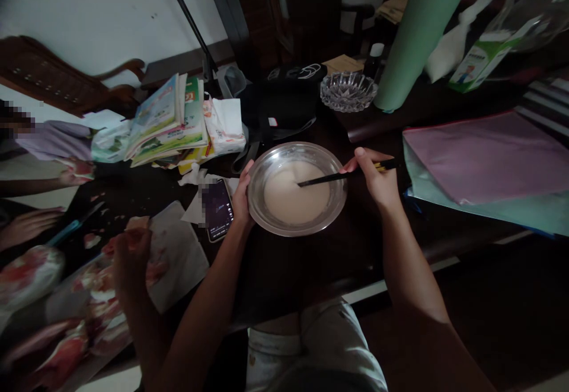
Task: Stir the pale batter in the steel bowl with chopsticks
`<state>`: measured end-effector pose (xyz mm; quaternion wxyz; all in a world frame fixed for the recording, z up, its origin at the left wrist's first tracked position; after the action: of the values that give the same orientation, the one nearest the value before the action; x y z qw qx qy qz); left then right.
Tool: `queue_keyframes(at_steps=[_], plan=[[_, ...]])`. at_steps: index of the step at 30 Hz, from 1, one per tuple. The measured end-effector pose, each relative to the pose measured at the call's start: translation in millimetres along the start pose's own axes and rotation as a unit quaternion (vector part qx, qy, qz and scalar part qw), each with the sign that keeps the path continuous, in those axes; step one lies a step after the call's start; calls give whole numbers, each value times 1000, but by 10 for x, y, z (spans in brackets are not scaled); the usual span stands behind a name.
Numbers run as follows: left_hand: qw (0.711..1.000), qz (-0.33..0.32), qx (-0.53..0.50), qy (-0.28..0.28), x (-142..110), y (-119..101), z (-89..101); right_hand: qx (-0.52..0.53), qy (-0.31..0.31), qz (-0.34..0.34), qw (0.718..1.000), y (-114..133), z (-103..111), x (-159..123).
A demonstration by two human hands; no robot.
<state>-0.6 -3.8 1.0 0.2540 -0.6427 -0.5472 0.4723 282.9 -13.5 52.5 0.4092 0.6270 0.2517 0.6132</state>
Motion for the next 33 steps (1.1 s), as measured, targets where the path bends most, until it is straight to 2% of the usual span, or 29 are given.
queue_keyframes(at_steps=[2,6,8,11,15,17,19,23,25,27,33], plan=[[1000,-1,1,-3,-5,-4,-1,21,24,-6,999,15,2,-7],[1000,-2,3,-7,-11,-9,-2,31,132,-15,991,41,-76,-29],[1000,1,3,-4,-10,-7,-1,23,147,-5,989,41,-113,-32],[1000,2,-3,-3,-7,-2,1,6,103,7,995,20,-109,-20],[1000,2,-8,-4,-14,-4,-5,0,-13,2,1000,-28,-6,0],[1000,4,-5,-3,-19,-7,-8,19,-29,5,999,-40,31,-2],[1000,4,1,-5,-21,-8,-7,40,11,-5,999,-30,28,-12],[1000,-1,11,-8,-19,-7,-4,38,145,-24,988,44,-72,-34],[1000,0,10,-7,-18,-6,-4,30,164,-14,986,71,-116,-32],[1000,0,9,-4,-16,-4,-4,23,142,-3,990,68,-123,-21],[1000,-3,10,-4,-6,2,4,10,-11,14,1000,-26,29,9]])
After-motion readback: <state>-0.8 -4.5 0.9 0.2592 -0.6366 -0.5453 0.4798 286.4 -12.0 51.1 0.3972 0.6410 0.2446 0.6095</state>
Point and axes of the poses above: each hand's wrist, its own x-axis towards the middle knuckle, its own z-axis out of the back of the hand, y = z × x, the point moved 1 cm from there along x, towards the middle knuckle, and after that the axes turned 15 degrees about z, right-handed, at the moved point
